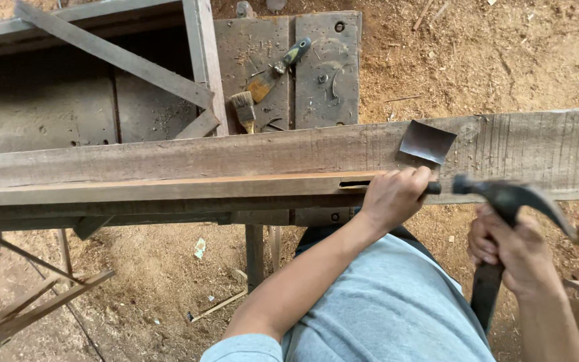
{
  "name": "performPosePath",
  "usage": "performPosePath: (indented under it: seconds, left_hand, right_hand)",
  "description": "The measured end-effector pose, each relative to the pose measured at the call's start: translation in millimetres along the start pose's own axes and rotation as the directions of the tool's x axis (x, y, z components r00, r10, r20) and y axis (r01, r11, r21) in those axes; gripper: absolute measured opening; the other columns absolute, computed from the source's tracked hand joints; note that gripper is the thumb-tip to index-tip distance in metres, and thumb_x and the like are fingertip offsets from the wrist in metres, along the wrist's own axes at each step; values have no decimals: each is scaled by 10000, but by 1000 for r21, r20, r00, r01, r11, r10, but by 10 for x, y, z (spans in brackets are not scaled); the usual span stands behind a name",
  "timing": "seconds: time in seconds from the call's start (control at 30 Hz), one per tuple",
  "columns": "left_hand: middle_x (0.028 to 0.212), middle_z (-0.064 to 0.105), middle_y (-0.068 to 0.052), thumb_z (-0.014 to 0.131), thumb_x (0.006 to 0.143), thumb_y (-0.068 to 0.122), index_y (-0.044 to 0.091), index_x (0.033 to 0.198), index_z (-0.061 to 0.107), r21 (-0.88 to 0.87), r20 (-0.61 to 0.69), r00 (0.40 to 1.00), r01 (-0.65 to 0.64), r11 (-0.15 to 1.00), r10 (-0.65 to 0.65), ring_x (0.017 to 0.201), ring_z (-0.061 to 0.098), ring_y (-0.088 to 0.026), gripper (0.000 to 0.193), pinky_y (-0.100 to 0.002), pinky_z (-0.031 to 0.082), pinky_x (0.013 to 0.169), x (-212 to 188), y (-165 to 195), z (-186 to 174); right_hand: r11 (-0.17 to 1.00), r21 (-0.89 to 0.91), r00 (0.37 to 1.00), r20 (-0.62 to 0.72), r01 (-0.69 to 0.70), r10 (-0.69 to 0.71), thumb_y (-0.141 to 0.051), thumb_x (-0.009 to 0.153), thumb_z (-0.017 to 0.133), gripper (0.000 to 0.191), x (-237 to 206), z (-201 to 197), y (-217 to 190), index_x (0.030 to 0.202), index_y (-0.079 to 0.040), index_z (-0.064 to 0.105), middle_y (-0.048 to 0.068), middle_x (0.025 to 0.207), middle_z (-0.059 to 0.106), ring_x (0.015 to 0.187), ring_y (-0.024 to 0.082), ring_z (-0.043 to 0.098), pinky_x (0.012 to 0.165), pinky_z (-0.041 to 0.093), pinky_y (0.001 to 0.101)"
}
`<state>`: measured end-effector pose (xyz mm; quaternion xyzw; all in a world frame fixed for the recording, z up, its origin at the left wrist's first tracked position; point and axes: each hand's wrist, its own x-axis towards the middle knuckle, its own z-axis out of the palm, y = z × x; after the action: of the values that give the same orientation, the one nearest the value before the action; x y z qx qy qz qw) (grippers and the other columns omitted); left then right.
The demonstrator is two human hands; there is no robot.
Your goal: The person carves a slot into a wooden beam using a hammer and a small metal tool, striking the tool to gouge out material and clearing the wood chips by hand.
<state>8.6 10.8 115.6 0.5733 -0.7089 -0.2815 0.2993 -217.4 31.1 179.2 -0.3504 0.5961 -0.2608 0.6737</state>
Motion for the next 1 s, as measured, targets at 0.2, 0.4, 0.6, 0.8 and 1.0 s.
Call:
performPosePath:
  seconds: [0.2,0.4,0.6,0.8,1.0]
  left_hand:
    - [723,695,-99,574,1006,266,97,843,591,-25,33,994,-103,994,104,658,710,-295,236,-450,547,584,-68,-80,29]
    - [701,703,-52,594,962,222,137,822,637,54,105,985,-141,989,135,621,706,-237,170,-405,533,555,-130,-102,23]
    - [724,711,-75,649,976,221,110,928,659,80,44,999,-27,996,24,609,698,-249,121,-414,540,560,-73,-44,20]
    - [800,724,-117,650,958,242,65,918,607,2,-78,997,5,1000,-5,700,723,-304,186,-437,546,592,-14,46,-67]
    - [806,720,-148,589,1003,175,49,952,600,-77,-120,992,25,997,-35,697,726,-314,136,-449,563,601,80,32,-11]
  right_hand:
    - [995,11,995,26,-99,99,-129,1011,562,176,-17,-85,145,898,2,594,56,554,453,396,129,384,341,352,307]
    - [997,-70,982,181,-40,52,-93,1024,590,235,-29,-154,263,824,25,557,46,576,456,421,114,397,367,346,294]
    - [996,80,989,146,-46,34,-130,1003,555,164,-18,-226,127,877,-28,577,38,552,494,396,116,418,334,392,282]
    - [997,-12,989,123,-79,79,-136,996,563,181,-17,131,128,862,-14,567,5,554,439,412,119,375,352,328,294]
    - [998,53,995,-88,-40,45,-242,1076,547,327,-131,232,-9,814,-62,471,2,536,365,419,134,344,438,355,334]
